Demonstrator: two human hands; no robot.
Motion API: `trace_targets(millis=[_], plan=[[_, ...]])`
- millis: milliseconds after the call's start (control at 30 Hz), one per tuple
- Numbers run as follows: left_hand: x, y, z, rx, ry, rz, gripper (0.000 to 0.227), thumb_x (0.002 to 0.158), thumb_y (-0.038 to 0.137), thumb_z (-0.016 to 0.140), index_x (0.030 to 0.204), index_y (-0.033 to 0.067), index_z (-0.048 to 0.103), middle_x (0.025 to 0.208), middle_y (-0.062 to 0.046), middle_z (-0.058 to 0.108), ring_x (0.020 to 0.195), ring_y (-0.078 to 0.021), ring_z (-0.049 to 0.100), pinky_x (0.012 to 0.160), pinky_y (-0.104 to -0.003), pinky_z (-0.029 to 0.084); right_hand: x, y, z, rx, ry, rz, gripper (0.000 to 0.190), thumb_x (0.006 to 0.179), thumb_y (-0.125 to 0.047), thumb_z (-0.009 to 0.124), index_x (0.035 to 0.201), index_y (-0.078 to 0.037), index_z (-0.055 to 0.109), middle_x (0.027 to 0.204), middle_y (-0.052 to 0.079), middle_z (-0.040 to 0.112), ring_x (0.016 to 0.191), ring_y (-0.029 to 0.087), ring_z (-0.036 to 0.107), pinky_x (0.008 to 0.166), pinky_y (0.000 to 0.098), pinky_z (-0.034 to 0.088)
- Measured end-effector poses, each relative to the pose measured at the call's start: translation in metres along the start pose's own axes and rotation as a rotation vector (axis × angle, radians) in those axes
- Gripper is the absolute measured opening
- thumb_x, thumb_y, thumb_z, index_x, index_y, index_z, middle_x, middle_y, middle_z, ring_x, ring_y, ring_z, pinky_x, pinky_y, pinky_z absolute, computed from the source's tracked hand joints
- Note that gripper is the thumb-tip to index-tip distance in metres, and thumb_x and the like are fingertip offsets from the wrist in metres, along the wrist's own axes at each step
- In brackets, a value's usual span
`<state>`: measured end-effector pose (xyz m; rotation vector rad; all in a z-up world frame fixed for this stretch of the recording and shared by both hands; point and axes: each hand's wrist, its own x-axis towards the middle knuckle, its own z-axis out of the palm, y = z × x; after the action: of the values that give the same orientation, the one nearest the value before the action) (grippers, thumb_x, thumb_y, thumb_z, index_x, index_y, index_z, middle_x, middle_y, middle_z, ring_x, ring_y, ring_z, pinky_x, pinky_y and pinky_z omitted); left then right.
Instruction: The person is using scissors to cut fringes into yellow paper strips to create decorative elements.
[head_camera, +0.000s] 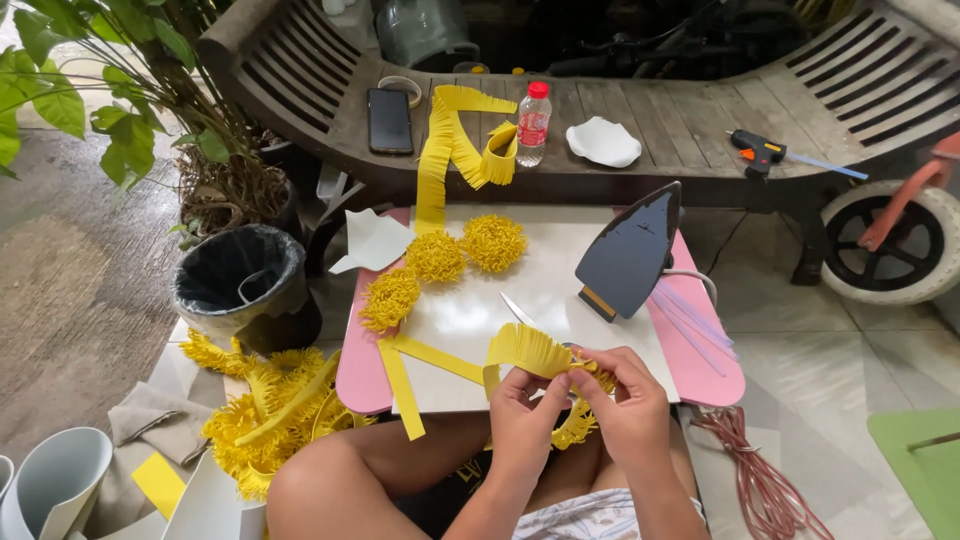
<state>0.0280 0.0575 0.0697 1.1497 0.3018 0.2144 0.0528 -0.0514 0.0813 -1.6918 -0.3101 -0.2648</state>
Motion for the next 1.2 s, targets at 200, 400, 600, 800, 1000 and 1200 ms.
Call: trace_targets(millis=[200,400,600,800,1000,1200], plan=[[0.014,0.004,-0.002,-0.063,0.037,-0.057,0.023,0.080,0.007,0.065,0.099,-0.0060,0.065,0.084,-0.013,0.065,0.074,-0.0153,0.061,0.067,-0.024,0.054,0.008,0.013,0.005,0.052,-0.015,0.004,0.010,0.073,0.005,0.068,0.082,0.000,0.068,0.083,0.004,0.060,0.071,0.011,0.053,0.066,0.0200,0.042],[0.029,0.001,-0.001,-0.092,0.036,-0.113,0.022,0.082,0.006,0.063,0.100,-0.0058,0.066,0.081,-0.012,0.064,0.070,-0.0139,0.057,0.065,-0.024,0.050,0.013,0.031,0.000,0.029,-0.030,0.017,0.013,0.071,0.005,0.065,0.082,-0.002,0.062,0.080,0.003,0.061,0.070,0.010,0.053,0.068,0.0206,0.046],[0.056,-0.014,-0.012,-0.126,0.091,-0.054,0.025,0.079,0.005,0.064,0.099,-0.0108,0.063,0.083,-0.016,0.064,0.071,-0.0171,0.058,0.066,-0.027,0.054,0.018,0.045,-0.016,-0.275,0.071,-0.030,0.014,0.067,0.003,0.061,0.079,-0.005,0.060,0.074,0.001,0.063,0.064,0.011,0.055,0.062,0.0215,0.046],[0.079,-0.036,-0.023,0.005,0.068,-0.175,0.026,0.078,0.004,0.066,0.098,-0.0130,0.064,0.084,-0.018,0.067,0.075,-0.0213,0.066,0.071,-0.029,0.058,0.020,0.067,-0.030,-0.536,-0.097,0.052,0.010,0.070,-0.005,0.062,0.076,-0.010,0.068,0.079,-0.004,0.064,0.068,0.010,0.057,0.059,0.0225,0.044],[0.103,-0.045,-0.044,0.165,-0.099,-0.100,0.025,0.077,0.004,0.065,0.096,-0.0116,0.067,0.084,-0.018,0.071,0.079,-0.0228,0.069,0.071,-0.030,0.060,0.031,0.084,-0.042,-0.157,-0.111,0.396,0.023,0.088,-0.013,0.051,0.090,0.000,0.070,0.081,0.008,0.074,0.071,0.015,0.062,0.069,0.0256,0.049],[0.124,-0.042,-0.057,0.075,-0.265,0.069,0.024,0.075,-0.012,0.052,0.094,-0.0068,0.065,0.086,-0.013,0.068,0.080,-0.0211,0.064,0.075,-0.033,0.058,0.044,0.066,-0.027,-0.515,-0.200,0.196,0.014,0.077,-0.013,0.067,0.089,-0.008,0.072,0.084,-0.004,0.068,0.066,0.009,0.061,0.063,0.0210,0.048]])
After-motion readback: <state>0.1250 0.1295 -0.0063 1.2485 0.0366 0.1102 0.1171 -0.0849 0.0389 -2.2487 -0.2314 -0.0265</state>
